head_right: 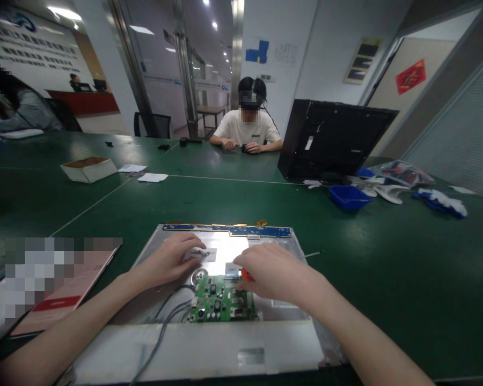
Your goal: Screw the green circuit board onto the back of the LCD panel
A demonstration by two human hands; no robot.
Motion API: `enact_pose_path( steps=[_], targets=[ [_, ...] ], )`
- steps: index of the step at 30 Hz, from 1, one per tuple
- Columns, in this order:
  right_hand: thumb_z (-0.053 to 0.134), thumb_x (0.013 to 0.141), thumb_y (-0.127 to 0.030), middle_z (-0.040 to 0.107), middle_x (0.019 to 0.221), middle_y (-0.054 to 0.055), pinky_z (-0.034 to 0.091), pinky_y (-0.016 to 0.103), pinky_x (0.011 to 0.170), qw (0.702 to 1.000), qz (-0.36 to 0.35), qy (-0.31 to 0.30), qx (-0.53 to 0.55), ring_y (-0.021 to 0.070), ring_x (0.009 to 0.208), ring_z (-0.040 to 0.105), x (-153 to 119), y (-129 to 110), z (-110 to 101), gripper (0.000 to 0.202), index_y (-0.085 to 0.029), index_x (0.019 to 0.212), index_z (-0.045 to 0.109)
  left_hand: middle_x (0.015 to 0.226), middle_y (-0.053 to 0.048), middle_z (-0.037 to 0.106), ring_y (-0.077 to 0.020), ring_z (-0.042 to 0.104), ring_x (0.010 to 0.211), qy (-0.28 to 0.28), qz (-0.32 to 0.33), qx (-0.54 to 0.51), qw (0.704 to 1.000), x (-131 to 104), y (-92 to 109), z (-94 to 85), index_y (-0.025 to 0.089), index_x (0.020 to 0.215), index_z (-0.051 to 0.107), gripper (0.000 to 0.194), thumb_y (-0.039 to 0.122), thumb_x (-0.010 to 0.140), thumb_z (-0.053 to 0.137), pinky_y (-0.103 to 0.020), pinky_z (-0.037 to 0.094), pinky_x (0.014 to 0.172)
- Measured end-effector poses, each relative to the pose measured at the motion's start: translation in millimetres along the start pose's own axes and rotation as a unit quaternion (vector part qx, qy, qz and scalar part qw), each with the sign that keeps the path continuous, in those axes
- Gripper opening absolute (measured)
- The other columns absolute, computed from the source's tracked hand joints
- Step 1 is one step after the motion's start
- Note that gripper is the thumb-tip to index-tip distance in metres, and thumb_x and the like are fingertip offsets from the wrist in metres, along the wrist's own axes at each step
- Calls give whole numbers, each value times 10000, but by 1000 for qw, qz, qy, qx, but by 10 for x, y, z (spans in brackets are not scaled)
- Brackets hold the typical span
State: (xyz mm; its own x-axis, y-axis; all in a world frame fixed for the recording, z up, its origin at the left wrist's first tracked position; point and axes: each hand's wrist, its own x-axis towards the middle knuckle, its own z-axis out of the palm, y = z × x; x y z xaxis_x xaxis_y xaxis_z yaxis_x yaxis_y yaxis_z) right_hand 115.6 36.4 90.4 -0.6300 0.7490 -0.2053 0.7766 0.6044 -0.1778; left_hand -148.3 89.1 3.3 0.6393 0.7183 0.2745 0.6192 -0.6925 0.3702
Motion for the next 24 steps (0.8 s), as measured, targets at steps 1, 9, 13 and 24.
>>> enact_pose_path(
  steps=[1, 9, 13, 24],
  targets=[
    [653, 823, -370, 696, 988, 86, 450, 369, 722, 1000, 23, 1, 5, 268, 888, 637, -18, 59, 38, 365, -218, 1154, 654, 1045, -81, 628, -246, 572, 986, 5, -9, 7, 1000, 0, -14, 6, 198, 1041, 628, 195, 209, 847, 614, -404, 464, 868],
    [700, 690, -614, 620, 1169, 112, 457, 447, 818, 991, 74, -14, 110, 310, 970, 595, -329, 181, 399, 815, -253, 1386, 477, 1084, -103, 626, -269, 574, 1010, 1, -40, 46, 998, -13, -40, 54, 176, 1088, 616, 237, 227, 859, 589, -427, 460, 881],
    [641, 742, -632, 619, 1137, 109, 452, 477, 800, 988, 83, -25, 126, 319, 954, 593, -350, 162, 563, 804, -275, 1427, 419, 1073, -109, 630, -267, 580, 991, -1, -38, 44, 998, -14, -34, 41, 171, 1077, 622, 224, 244, 871, 575, -423, 464, 870],
    [553, 847, -302, 678, 798, 25, 479, 320, 662, 929, 50, 171, 326, 150, 655, 603, -213, 70, 200, 297, -210, 1105, 666, 1001, -95, 638, -244, 600, 933, -3, -43, 4, 999, -23, -85, -14, 170, 1005, 635, 173, 203, 846, 576, -363, 477, 817]
  ],
)
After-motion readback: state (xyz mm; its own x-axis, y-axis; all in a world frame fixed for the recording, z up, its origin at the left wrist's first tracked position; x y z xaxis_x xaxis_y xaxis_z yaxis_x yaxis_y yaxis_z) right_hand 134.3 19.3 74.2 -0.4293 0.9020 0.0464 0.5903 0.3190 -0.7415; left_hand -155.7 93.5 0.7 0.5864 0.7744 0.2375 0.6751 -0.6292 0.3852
